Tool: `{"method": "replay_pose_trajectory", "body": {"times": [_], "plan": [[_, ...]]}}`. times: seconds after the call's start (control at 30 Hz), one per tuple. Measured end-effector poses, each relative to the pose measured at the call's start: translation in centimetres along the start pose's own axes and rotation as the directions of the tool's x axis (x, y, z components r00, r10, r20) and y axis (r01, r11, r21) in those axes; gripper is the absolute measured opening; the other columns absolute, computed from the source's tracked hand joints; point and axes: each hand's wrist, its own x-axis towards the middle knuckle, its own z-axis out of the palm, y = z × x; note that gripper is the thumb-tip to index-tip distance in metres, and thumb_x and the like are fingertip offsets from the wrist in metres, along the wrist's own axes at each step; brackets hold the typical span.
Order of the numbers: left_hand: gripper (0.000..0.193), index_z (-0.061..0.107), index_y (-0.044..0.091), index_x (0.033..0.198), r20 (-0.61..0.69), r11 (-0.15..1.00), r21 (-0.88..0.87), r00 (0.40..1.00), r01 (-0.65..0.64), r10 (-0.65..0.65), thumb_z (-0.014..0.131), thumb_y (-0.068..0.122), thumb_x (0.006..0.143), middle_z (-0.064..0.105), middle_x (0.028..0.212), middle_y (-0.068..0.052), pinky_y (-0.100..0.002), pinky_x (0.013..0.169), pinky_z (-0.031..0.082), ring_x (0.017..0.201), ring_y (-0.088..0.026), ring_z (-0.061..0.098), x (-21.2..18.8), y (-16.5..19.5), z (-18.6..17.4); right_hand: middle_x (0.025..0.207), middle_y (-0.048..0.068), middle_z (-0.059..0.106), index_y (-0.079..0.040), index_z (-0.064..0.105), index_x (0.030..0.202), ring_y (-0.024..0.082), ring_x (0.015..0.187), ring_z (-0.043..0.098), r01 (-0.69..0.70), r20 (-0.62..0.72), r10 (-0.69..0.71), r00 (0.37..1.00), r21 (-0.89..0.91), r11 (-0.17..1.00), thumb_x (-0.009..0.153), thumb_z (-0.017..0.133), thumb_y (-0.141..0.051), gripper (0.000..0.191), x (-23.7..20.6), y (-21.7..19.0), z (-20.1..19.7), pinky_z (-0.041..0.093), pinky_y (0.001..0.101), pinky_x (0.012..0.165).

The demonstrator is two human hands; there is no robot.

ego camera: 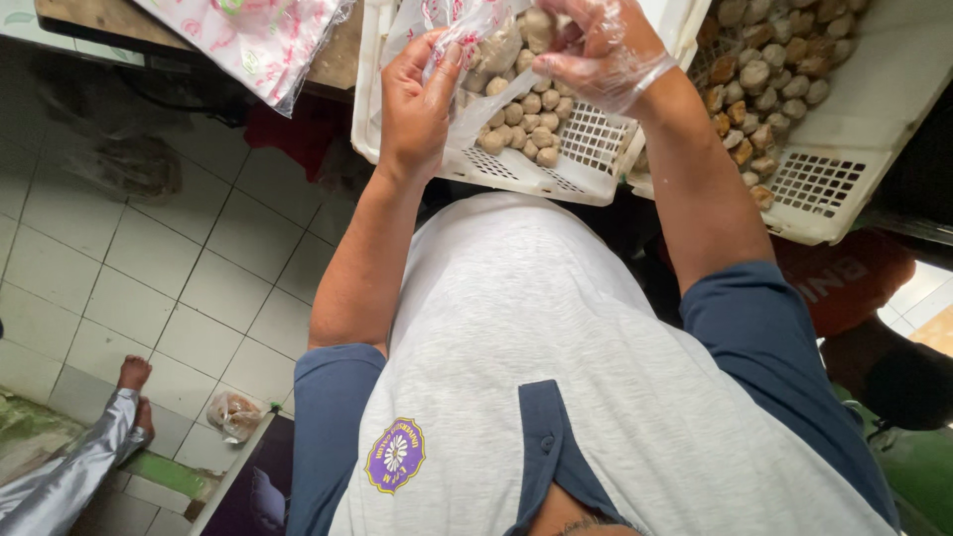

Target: The person packs meatballs by hand from plastic baskets into plastic bags, opens and ties the bags, and carries a filled bag across the room. They wear a plastic glove on one hand while transferring the meatballs.

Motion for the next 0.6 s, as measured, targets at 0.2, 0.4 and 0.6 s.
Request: {"method": "replay_pose_trajectory", "body": {"times": [0.2, 0.4, 0.6], "plan": [[0.021, 0.067, -0.004, 0.127, -0.018, 1.0, -0.017, 1.0, -0.002, 0.002, 0.058, 0.005, 0.11, 0.073, 0.111, -0.006, -0.023, 0.089, 0.053, 0.099, -0.008, 0.065, 0.0, -0.2, -0.5, 0.098, 0.017, 0.072, -0.009, 0.07, 0.123, 0.028, 0.082, 0.073, -0.318, 0.372, 0.557, 0.743, -0.536, 0.782, 0.108, 0.055, -0.011, 0.021, -0.1, 3.5, 4.4, 0.062, 0.0354, 0.073], [0.022, 0.067, -0.005, 0.127, -0.007, 1.0, -0.026, 1.0, -0.006, 0.006, 0.056, 0.006, 0.111, 0.074, 0.111, -0.008, -0.025, 0.09, 0.054, 0.099, -0.009, 0.066, -0.1, -0.2, -0.4, 0.111, 0.019, 0.07, -0.011, 0.074, 0.122, 0.035, 0.103, 0.067, -0.013, 0.404, 0.365, 0.839, -0.657, 0.754, 0.099, 0.059, -0.013, 0.027, 0.8, 5.4, 10.5, 0.056, 0.0475, 0.09], [0.023, 0.065, -0.005, 0.128, -0.008, 1.0, -0.001, 1.0, -0.018, 0.018, 0.057, 0.004, 0.108, 0.073, 0.115, -0.007, -0.025, 0.096, 0.054, 0.105, -0.01, 0.066, 0.0, -0.2, -0.2, 0.115, 0.02, 0.07, -0.002, 0.072, 0.119, 0.034, 0.104, 0.07, -0.321, 0.445, 0.599, 0.666, -0.554, 0.768, 0.098, 0.07, -0.018, 0.027, 0.2, 2.5, 7.0, 0.057, 0.0422, 0.092]]}}
